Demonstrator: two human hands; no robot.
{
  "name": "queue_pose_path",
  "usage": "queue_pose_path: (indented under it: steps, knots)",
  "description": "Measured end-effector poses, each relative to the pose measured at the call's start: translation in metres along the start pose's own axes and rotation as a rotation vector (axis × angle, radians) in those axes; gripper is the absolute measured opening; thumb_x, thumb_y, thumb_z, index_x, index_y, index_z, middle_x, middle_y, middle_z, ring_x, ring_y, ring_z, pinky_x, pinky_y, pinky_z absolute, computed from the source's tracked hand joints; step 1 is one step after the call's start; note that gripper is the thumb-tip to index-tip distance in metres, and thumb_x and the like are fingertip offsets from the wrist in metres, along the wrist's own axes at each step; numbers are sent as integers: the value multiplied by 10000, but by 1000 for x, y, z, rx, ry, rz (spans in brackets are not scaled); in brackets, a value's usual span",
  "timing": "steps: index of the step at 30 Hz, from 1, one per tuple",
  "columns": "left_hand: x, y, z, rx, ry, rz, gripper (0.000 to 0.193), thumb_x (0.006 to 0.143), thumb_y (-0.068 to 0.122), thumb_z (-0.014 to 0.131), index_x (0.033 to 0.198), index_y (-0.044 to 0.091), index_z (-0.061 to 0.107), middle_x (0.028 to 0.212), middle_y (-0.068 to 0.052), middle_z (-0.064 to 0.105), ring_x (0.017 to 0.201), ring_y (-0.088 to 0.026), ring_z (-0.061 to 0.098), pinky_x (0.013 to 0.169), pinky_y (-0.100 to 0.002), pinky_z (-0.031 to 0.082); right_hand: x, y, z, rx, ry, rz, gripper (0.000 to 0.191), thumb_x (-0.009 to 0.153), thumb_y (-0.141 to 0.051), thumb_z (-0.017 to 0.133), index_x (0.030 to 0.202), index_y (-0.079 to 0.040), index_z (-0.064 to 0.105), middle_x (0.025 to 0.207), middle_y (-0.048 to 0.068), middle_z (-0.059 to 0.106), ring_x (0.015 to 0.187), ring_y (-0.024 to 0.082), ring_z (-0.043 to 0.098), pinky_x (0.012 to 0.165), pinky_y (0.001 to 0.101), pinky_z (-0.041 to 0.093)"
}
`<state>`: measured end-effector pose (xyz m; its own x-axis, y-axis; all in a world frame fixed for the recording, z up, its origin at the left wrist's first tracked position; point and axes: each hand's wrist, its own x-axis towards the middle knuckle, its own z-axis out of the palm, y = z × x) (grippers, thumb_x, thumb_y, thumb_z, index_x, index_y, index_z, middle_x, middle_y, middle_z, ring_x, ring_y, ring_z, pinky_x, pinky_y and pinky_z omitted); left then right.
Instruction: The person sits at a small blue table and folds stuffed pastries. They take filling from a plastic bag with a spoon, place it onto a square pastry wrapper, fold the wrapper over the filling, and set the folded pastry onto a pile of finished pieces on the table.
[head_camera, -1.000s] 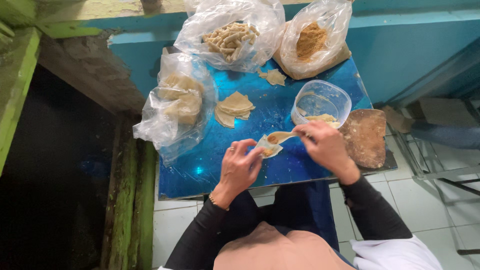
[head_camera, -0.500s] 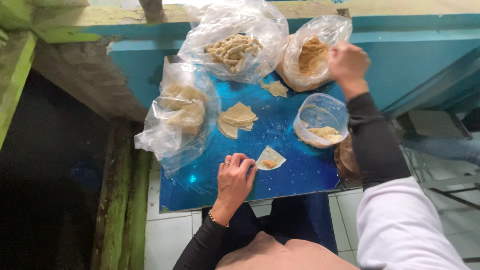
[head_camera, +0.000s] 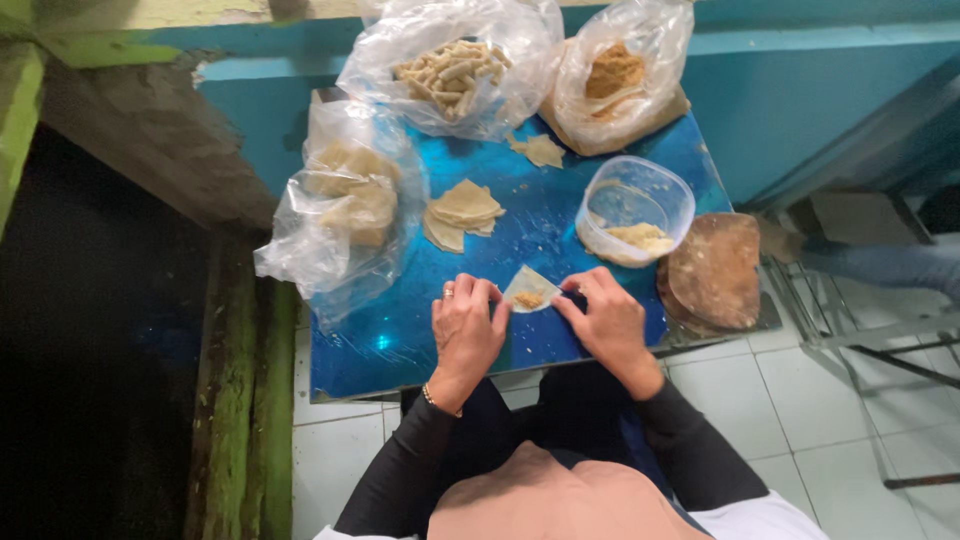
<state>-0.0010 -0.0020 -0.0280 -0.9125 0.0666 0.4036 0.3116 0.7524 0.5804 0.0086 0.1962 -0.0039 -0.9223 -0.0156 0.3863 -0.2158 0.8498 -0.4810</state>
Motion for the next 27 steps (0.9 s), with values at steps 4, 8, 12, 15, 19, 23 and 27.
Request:
queue_pose_path:
  steps: [4,8,12,15,19,23,27]
  knots:
    - [1,4,5,-24,-17,-19,128,816,170,755,833,113,642,913,-66,630,924,-305,615,741,-457,453,1,5,8,111,-49,59,114,854,-238,769,899,-141,729,916,35,694,708,228,687,627,363,525]
    - [5,-3,4,-82,-52,-34,127,846,149,732,851,90,619,861,-80,670,870,-315,640,723,-463,473,2,8,10,203,-121,163,142,855,-221,763,944,-131,698,873,13,716,629,171,675,598,338,524]
    - [7,-8,5,-187,-72,-1,125,851,108,722,886,64,610,822,-99,699,816,-331,654,710,-463,501,0,4,16,315,-91,156,160,851,-174,764,976,-120,680,855,22,726,649,146,694,596,316,527]
    - [5,-6,9,-258,-18,36,118,864,87,723,913,61,617,835,-95,704,809,-321,663,724,-452,518,-4,1,19,297,-23,30,178,859,-130,766,1008,-103,672,903,35,721,683,161,687,590,317,522]
    - [1,1,14,-306,17,77,104,881,74,713,937,67,625,833,-75,702,802,-303,662,736,-433,513,-6,1,20,319,-12,2,197,855,-89,757,1030,-94,667,912,44,719,719,171,696,611,316,529]
    - [4,7,15,-250,22,113,115,870,87,731,931,77,633,834,-55,707,791,-282,654,742,-417,488,-6,-2,19,348,-9,-21,204,860,-75,746,1051,-100,680,933,43,723,755,180,703,632,317,539]
    - [3,6,8,-195,5,221,135,873,100,751,939,95,634,850,-51,698,828,-277,651,760,-410,475,-7,-6,12,269,-41,-100,245,834,-118,783,1066,-117,705,940,25,734,779,202,686,688,336,540]
